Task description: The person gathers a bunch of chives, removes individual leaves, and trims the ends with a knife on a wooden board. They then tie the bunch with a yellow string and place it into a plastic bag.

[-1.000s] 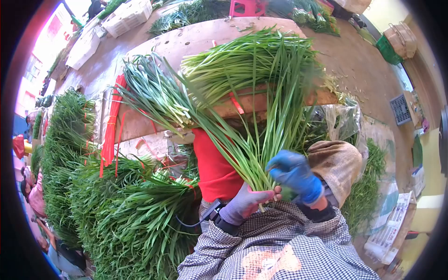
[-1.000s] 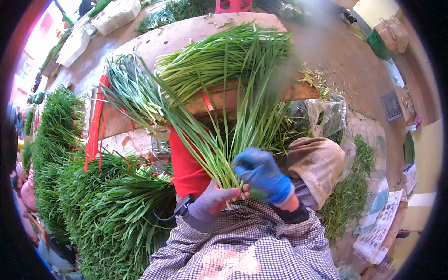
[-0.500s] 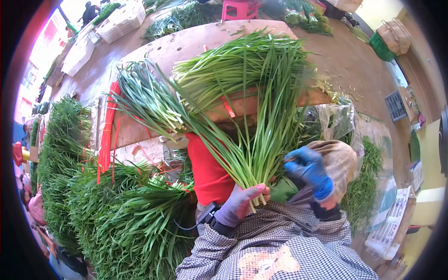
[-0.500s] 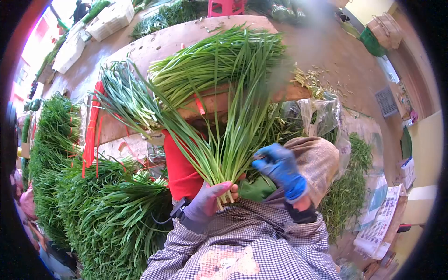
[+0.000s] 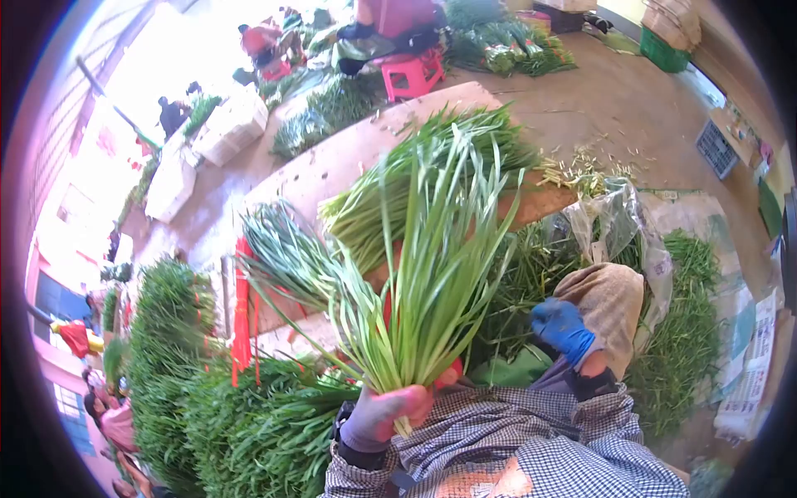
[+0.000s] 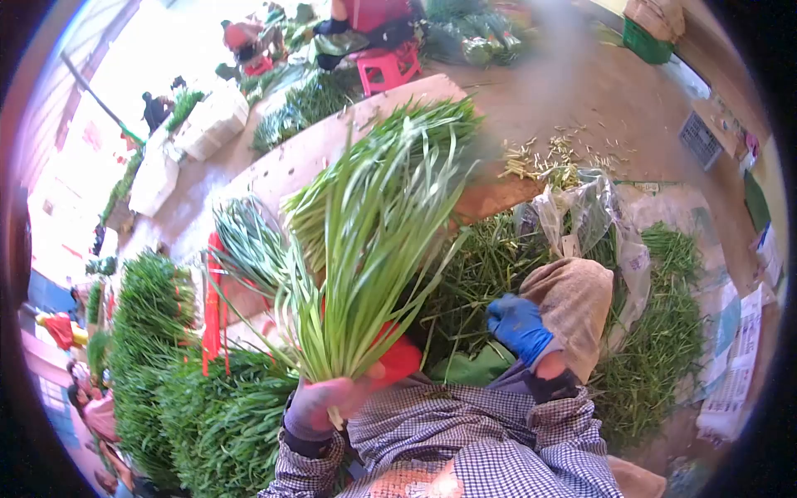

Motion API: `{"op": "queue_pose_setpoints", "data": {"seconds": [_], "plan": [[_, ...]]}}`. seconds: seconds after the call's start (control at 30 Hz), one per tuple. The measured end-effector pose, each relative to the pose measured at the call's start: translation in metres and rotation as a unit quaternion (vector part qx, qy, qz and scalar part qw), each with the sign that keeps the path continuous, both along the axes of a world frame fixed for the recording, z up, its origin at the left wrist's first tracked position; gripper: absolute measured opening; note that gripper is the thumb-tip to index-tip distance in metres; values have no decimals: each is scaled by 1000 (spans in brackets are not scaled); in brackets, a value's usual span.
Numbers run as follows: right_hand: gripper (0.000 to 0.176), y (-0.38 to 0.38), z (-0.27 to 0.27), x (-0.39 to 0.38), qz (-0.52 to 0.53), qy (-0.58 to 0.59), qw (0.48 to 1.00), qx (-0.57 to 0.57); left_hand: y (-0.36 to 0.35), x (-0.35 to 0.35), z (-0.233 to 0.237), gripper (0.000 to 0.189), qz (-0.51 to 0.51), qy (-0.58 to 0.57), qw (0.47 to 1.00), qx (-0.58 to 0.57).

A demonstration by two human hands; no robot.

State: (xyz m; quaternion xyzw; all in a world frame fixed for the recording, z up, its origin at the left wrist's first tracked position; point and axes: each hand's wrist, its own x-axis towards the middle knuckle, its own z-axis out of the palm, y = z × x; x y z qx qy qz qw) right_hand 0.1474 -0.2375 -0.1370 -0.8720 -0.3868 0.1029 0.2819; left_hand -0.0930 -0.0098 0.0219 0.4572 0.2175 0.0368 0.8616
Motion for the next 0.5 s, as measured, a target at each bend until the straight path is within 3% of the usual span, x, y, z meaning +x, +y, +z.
{"op": "queue_pose_setpoints", "data": {"seconds": [0.03,0.07,0.17,0.33,0.43,0.5], "plan": [[13,3,0,-8,-9,2,1000,12,7,3,-3,60,3,10,1000,-1],[12,6,1,-16,25,15,999,22,28,9,-25,60,-44,74,994,66],[13,15,16,-21,37,24,998,43,5,33,5,44,-24,49,985,164],[21,17,14,-31,62,71,992,86,21,49,53,41,-76,103,985,114],[28,12,22,-38,56,135,983,108,-5,62,89,40,-20,77,984,160],[33,10,32,-34,73,147,985,51,3,68,95,42,-32,75,974,213]]}}
